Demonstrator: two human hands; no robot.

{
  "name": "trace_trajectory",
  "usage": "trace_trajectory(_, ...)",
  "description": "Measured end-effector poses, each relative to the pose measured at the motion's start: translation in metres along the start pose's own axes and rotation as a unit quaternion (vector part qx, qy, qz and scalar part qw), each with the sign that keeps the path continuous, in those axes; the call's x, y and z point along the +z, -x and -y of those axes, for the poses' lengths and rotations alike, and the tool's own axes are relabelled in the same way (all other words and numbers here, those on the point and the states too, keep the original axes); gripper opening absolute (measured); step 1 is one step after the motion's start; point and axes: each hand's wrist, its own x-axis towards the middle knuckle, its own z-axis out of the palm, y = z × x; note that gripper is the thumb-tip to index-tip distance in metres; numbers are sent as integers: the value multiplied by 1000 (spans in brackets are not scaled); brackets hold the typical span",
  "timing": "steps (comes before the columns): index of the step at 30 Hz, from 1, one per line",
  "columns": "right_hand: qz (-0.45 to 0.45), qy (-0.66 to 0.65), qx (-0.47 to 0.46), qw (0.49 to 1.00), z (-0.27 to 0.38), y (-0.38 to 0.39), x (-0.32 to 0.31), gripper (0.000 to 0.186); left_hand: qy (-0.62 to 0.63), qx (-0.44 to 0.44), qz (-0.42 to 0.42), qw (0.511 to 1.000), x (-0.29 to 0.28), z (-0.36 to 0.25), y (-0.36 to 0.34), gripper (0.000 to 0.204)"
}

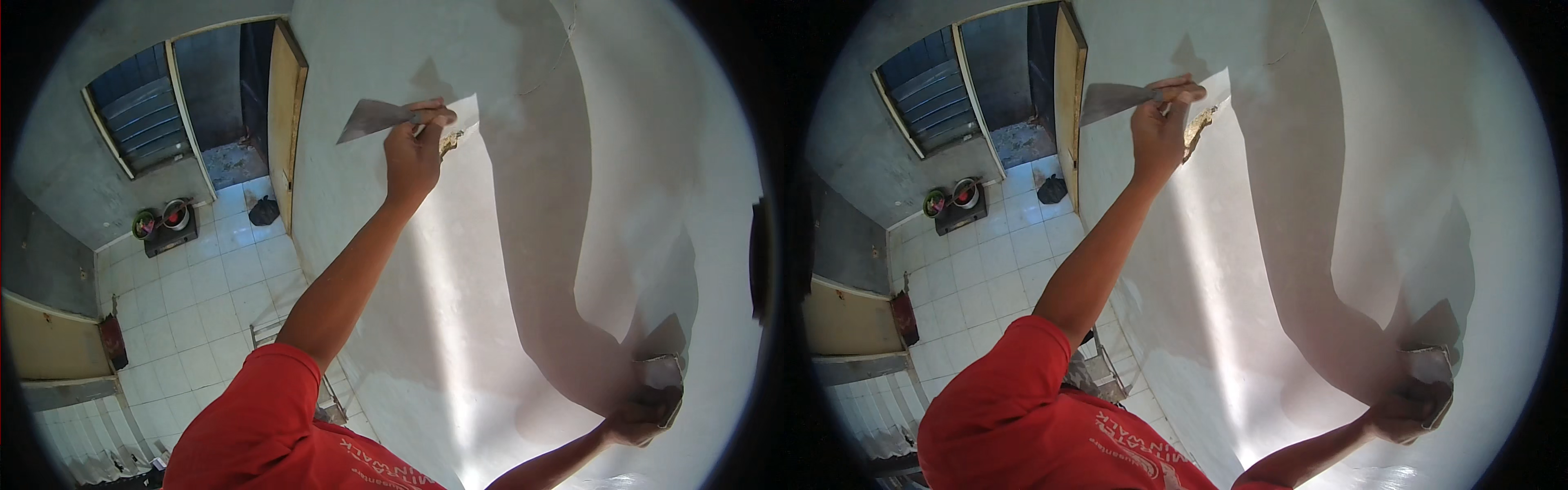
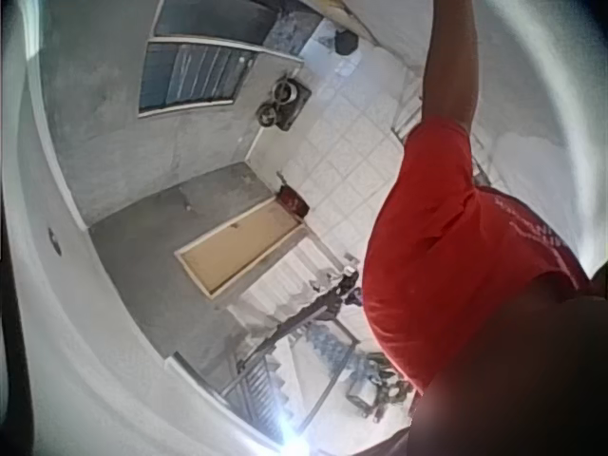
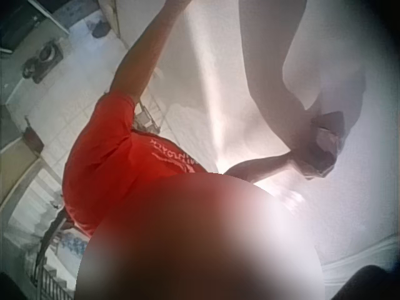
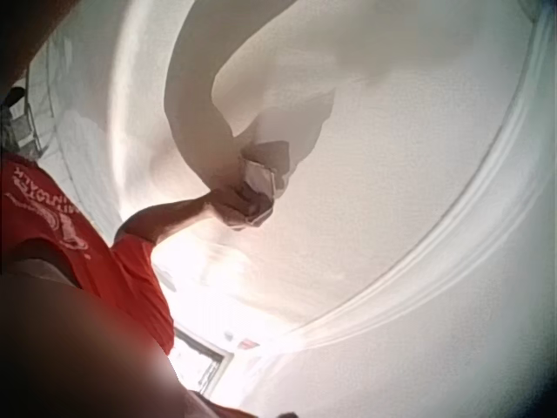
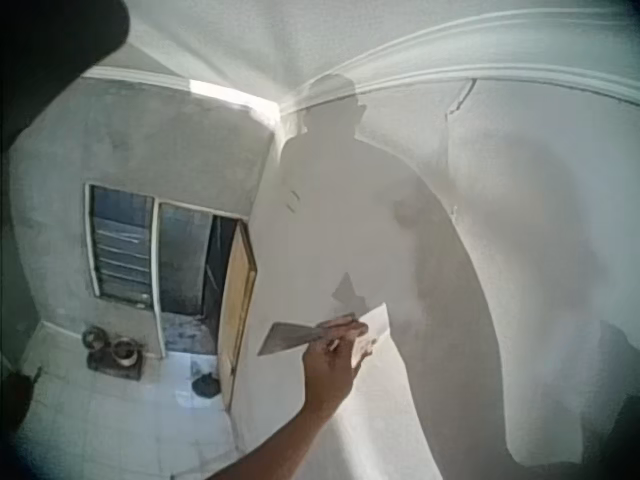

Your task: Scraping and sanding a damaged section of a wall to prepare it for repair.

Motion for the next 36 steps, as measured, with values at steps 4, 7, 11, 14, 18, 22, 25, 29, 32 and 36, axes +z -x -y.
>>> trace_trajectory(4, 2, 16, -15, 1000, 0, -1, 0, 35, 1, -91, 26, 996, 1, -5, 8, 14)
trace_trajectory(7, -11, 103, -54, 993, -1, -1, 0, 36, -16, -130, 80, 988, 2, -9, 12, 16)
trace_trajectory(11, -1, -55, 55, 997, -1, 2, -1, 35, -16, 7, -18, 1000, 2, -8, 12, 15)
trace_trajectory(14, -2, -11, 27, 1000, 0, 2, 0, 36, -91, 28, -27, 995, 2, -3, 13, 15)
trace_trajectory(18, -24, 82, -53, 995, 1, -2, 2, 38, -50, -38, 29, 998, 2, 0, 16, 17)
trace_trajectory(22, -12, 13, -1, 1000, 2, -2, 1, 37, -52, 22, -24, 998, 5, -3, 19, 18)
trace_trajectory(25, -12, 55, 8, 998, 3, 0, 0, 36, -55, -50, -13, 997, 6, -3, 21, 16)
trace_trajectory(29, -31, 52, -8, 998, 3, 2, 2, 36, -76, -7, 8, 997, 6, 4, 22, 14)
trace_trajectory(32, -32, 21, 15, 999, 4, 0, 2, 35, -87, -11, 8, 996, 1, 8, 22, 14)
trace_trajectory(36, -17, 70, -28, 997, 7, -2, 2, 36, -29, -22, 14, 999, 2, 12, 25, 16)
